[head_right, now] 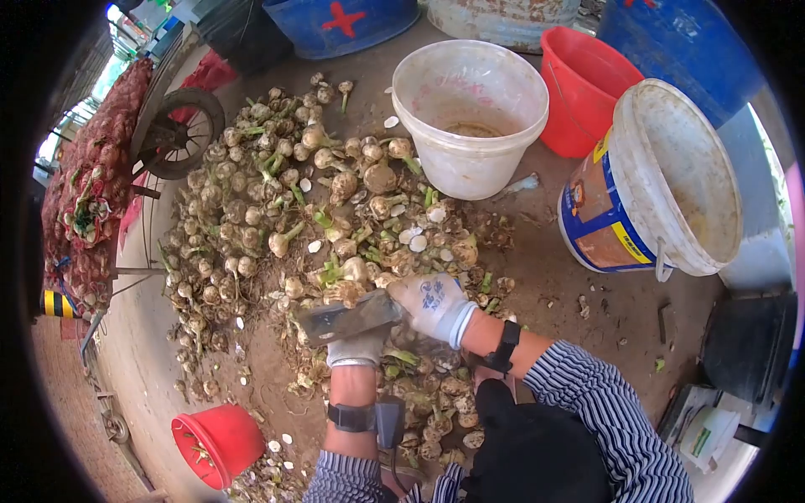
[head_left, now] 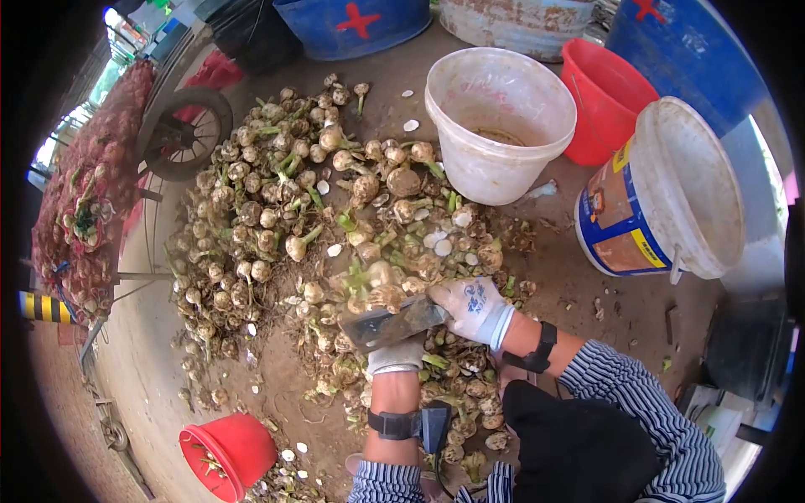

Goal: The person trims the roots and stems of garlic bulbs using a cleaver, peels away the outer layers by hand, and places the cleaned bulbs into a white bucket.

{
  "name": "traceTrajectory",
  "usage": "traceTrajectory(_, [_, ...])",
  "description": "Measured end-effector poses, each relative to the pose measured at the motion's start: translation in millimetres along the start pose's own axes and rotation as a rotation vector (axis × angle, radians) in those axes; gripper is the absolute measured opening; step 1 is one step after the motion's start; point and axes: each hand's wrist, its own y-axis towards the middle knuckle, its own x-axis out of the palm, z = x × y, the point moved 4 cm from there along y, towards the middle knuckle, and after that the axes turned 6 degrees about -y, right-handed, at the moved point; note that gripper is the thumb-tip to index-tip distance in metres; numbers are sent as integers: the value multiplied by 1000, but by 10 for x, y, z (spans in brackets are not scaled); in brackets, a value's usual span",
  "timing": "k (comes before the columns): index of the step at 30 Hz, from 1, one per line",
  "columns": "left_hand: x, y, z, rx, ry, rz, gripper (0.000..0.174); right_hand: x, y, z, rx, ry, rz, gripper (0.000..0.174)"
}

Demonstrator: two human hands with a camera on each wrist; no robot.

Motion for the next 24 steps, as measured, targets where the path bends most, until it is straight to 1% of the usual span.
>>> traceTrajectory(1, [424,-85,100,-81,727,161,38,5,39,35,-4,2,-1,18])
traceTrajectory(2, [856,-168,237,-164,1450,322,40,30,70,135,75,-52,-85,16])
traceTrajectory(3, [1055,-213,352,-254,2171,486,42,49,84,273,155,-104,-172,16])
traceTrajectory(4, [766,-385,358,285,2634,-147,33,26,73,657,239,-188,-285,17])
traceTrajectory(5, [648,-440,616,122,1855,69,41,-35,6,910,340,-110,-210,19])
traceTrajectory(6, [543,-499,804,-10,1053,230,49,-59,-34,1015,362,-94,-189,21])
traceTrajectory(8, [827,-236,1390,117,1393,-182,28,-26,-8,811,370,-17,-268,24])
traceTrajectory(10, [103,155,1787,282,1252,216,51,90,-10,766,355,23,-272,26])
traceTrajectory(12, [246,519,2075,251,1951,425,50,145,-21,742,354,59,-270,28])
traceTrajectory(14, [-225,922,2321,257,2110,447,60,114,-40,732,393,165,-312,28])
traceTrajectory(15, [-217,1054,2358,231,2182,494,64,120,-48,737,410,199,-339,27])
traceTrajectory(16, [-364,1148,2371,229,2178,487,64,124,-54,744,416,195,-339,27])
traceTrajectory(18, [-472,1275,2316,310,2290,437,62,125,-73,756,406,211,-301,28])
traceTrajectory(19, [-540,1287,2307,310,2184,420,56,140,-87,775,393,228,-315,29])
traceTrajectory(20, [-675,1299,2317,306,2181,421,56,132,-70,772,394,227,-319,29])
traceTrajectory(22, [-1057,1191,2347,351,1669,355,53,96,-27,744,422,319,-325,30])
traceTrajectory(23, [-932,1018,2241,287,1509,320,54,94,21,735,421,321,-322,30])
traceTrajectory(24, [-616,888,2153,284,1512,317,54,92,70,702,400,308,-286,29])
